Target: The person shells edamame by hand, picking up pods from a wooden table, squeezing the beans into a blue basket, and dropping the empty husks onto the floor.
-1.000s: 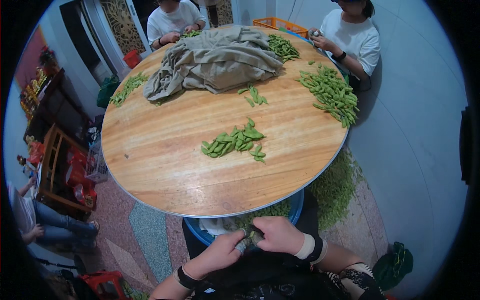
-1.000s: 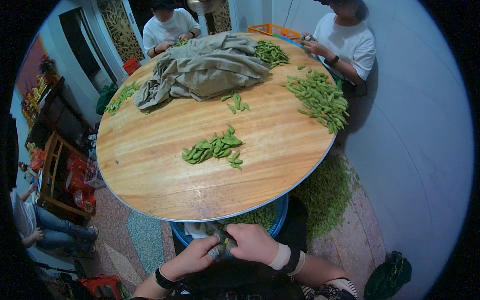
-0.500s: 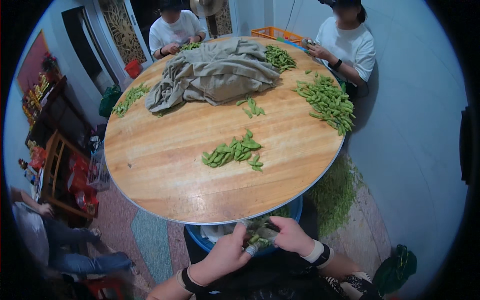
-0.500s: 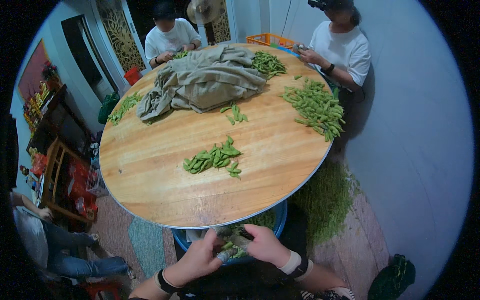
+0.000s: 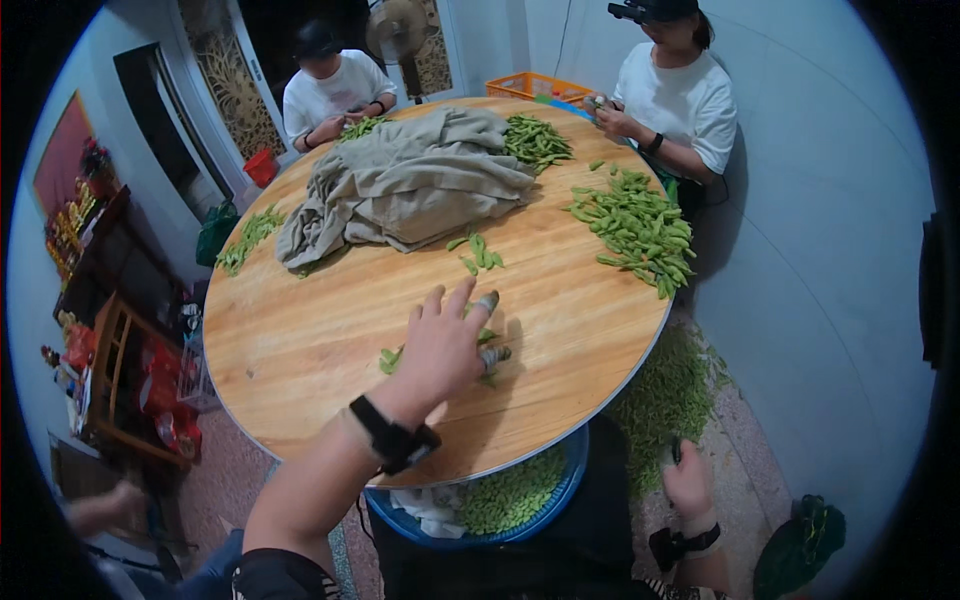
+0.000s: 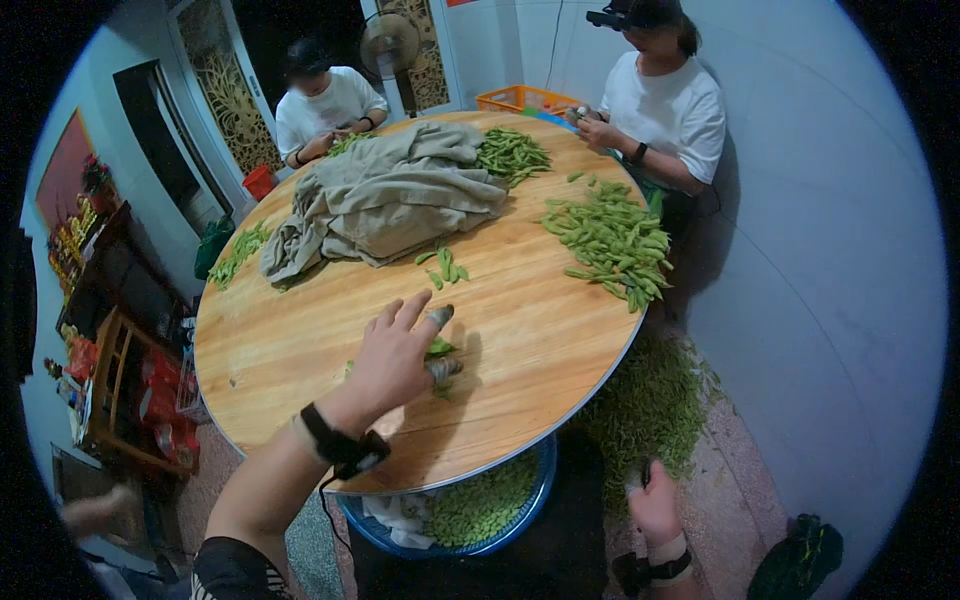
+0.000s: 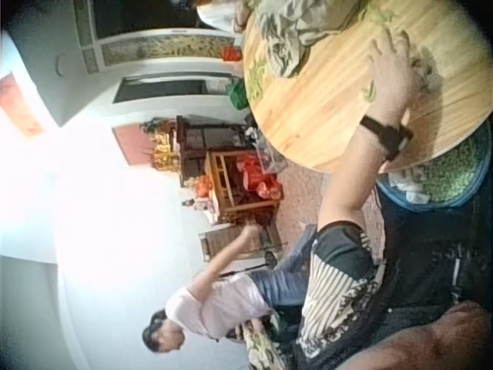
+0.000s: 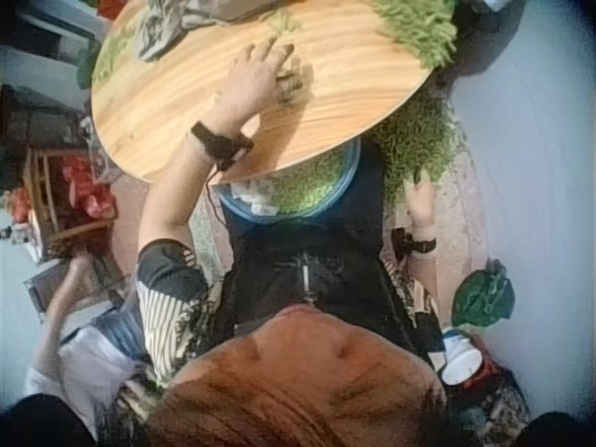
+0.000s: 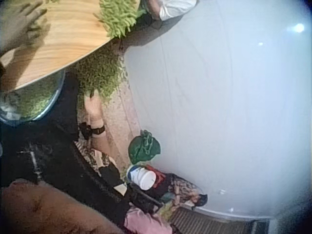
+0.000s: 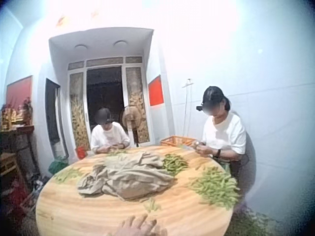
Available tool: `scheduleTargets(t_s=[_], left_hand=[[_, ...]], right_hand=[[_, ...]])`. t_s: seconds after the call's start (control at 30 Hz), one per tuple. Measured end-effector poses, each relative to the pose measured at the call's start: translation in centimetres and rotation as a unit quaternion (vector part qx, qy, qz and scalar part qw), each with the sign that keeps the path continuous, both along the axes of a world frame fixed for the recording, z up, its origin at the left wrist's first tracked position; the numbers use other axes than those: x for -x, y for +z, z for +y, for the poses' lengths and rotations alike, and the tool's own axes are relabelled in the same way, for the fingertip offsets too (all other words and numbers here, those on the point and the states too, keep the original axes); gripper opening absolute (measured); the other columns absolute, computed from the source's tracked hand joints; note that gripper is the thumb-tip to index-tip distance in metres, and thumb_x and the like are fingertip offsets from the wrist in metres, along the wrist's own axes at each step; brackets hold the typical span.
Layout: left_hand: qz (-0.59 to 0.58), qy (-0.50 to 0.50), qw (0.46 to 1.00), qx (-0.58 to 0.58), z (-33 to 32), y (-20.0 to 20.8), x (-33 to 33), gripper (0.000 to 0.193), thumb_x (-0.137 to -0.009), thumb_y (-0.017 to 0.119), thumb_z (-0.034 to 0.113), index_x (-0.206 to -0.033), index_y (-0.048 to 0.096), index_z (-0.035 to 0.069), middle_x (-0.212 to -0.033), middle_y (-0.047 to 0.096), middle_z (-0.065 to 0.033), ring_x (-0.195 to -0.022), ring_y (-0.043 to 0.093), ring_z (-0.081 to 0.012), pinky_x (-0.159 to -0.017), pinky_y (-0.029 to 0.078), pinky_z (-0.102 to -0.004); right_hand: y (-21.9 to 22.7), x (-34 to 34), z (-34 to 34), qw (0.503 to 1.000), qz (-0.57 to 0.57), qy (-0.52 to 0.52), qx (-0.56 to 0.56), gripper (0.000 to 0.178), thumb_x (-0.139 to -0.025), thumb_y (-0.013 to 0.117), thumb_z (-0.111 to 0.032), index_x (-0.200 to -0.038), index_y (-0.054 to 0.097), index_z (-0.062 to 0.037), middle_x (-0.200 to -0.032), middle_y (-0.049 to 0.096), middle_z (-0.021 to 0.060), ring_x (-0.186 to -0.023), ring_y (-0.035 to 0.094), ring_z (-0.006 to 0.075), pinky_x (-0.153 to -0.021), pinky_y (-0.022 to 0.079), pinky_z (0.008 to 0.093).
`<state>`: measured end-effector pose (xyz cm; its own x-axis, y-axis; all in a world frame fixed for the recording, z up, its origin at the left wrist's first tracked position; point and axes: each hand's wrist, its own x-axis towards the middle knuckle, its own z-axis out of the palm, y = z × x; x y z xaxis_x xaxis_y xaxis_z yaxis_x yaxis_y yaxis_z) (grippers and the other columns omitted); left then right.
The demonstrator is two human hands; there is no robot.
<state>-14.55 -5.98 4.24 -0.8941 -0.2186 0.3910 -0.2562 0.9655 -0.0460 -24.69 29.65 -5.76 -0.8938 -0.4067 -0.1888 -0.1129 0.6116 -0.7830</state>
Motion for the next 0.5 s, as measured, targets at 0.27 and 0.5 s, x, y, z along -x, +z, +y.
scheduleTargets(t_s=[0.27,0.5], left_hand=[[-0.071,-0.024,0.992,-0.097,-0.9,-2.9,-0.6,0.032,-0.077,0.052,0.003,-0.108,0.056,0.003,-0.103,0.060,-0.0172,-0.096,0.057,-0.0361,-0.084,0.047,-0.0421],[-0.077,0.046,0.983,-0.158,2.6,-1.7,-6.1,0.023,-0.076,0.054,0.001,-0.097,0.062,0.002,-0.101,0.060,-0.0204,-0.095,0.057,-0.0380,-0.084,0.047,-0.0430]], right_hand=[[-2.8,-1.2,-1.0,0.979,-0.154,0.040,0.126,0.025,-0.088,0.050,-0.006,-0.112,0.055,0.0000,-0.084,0.064,0.0075,-0.073,0.056,0.0126,-0.068,0.046,0.0276],[0.3,-3.8,-4.8,0.973,-0.076,0.165,0.143,0.026,-0.088,0.053,-0.007,-0.113,0.055,0.0006,-0.087,0.066,0.0108,-0.079,0.062,0.0155,-0.071,0.049,0.0292]])
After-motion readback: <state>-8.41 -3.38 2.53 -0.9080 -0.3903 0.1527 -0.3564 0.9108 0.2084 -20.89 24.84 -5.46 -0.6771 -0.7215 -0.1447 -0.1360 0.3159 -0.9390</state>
